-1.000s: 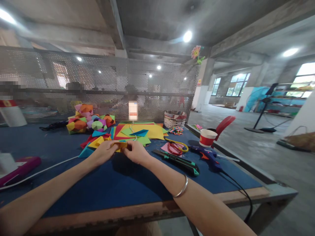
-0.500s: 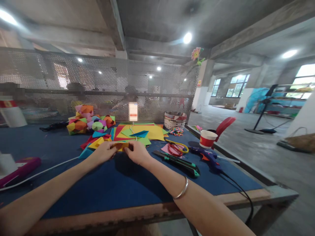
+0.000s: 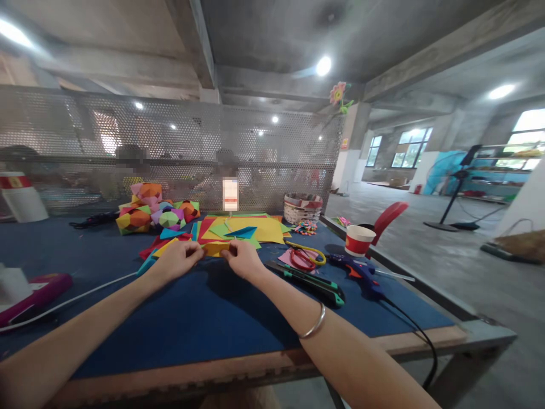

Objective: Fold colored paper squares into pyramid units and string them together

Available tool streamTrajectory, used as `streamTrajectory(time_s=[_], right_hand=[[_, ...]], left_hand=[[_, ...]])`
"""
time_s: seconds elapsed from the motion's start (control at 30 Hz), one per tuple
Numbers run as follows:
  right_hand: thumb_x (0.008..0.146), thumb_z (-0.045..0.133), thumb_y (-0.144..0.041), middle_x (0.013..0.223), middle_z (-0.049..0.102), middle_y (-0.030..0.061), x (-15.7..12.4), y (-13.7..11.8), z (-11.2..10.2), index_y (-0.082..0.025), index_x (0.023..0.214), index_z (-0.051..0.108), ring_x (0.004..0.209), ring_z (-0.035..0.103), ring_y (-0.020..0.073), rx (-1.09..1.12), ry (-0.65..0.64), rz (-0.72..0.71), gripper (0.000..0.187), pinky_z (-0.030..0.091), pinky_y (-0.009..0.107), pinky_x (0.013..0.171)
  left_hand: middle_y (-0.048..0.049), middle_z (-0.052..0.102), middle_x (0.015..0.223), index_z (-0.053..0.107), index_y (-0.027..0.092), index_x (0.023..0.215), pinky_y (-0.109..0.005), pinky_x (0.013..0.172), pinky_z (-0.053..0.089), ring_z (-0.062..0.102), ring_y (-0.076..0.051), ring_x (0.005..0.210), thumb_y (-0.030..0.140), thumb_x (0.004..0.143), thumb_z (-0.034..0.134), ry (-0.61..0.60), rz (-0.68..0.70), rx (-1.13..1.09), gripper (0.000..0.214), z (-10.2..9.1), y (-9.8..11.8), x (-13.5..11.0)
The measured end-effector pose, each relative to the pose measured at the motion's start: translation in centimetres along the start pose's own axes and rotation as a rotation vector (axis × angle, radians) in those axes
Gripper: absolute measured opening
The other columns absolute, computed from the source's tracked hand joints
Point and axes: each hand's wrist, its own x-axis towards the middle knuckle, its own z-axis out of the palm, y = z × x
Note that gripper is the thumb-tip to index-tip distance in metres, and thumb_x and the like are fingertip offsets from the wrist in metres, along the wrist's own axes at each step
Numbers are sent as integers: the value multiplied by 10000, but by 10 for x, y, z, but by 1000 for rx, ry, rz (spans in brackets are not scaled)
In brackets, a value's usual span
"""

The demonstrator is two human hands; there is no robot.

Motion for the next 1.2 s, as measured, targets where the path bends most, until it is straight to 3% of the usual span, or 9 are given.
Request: streamTrajectory(time_s=[0.33, 0.7, 1.0, 1.2], right_hand=[[1070, 717, -396, 1351, 706, 107, -1, -1, -3, -175, 1359, 682, 1140, 728, 264, -5, 27, -14, 366, 644, 477, 967], [1071, 716, -398, 1352, 705, 107, -1, -4, -5, -176, 1362, 680, 1140, 728, 265, 0, 41, -15, 368, 644, 477, 967], [1071, 716, -394, 1353, 705, 110, 10, 12, -16, -178, 1360, 681, 1141, 727, 261, 48, 178, -27, 363, 643, 478, 970], [1073, 714, -393, 1349, 707, 109, 11, 15, -16, -178, 1356, 683, 1134, 729, 257, 9, 168, -35, 357, 645, 472, 965]], left_hand=[[-91, 730, 1293, 697, 175, 1311, -457, 926, 656, 746, -258, 1085, 409, 1067, 721, -46, -14, 76, 339, -1, 5, -1], [-84, 737, 1273, 705, 169, 1293, -454, 922, 656, 749, -258, 1071, 410, 1064, 725, 11, -49, 155, 333, -14, 13, -2], [-93, 728, 1303, 702, 175, 1303, -476, 957, 645, 739, -269, 1120, 408, 1062, 726, 288, -272, 278, 336, -67, -19, 10], [-96, 728, 1302, 697, 177, 1313, -468, 943, 648, 743, -263, 1107, 413, 1062, 726, 327, -406, 276, 345, -72, -41, 14]])
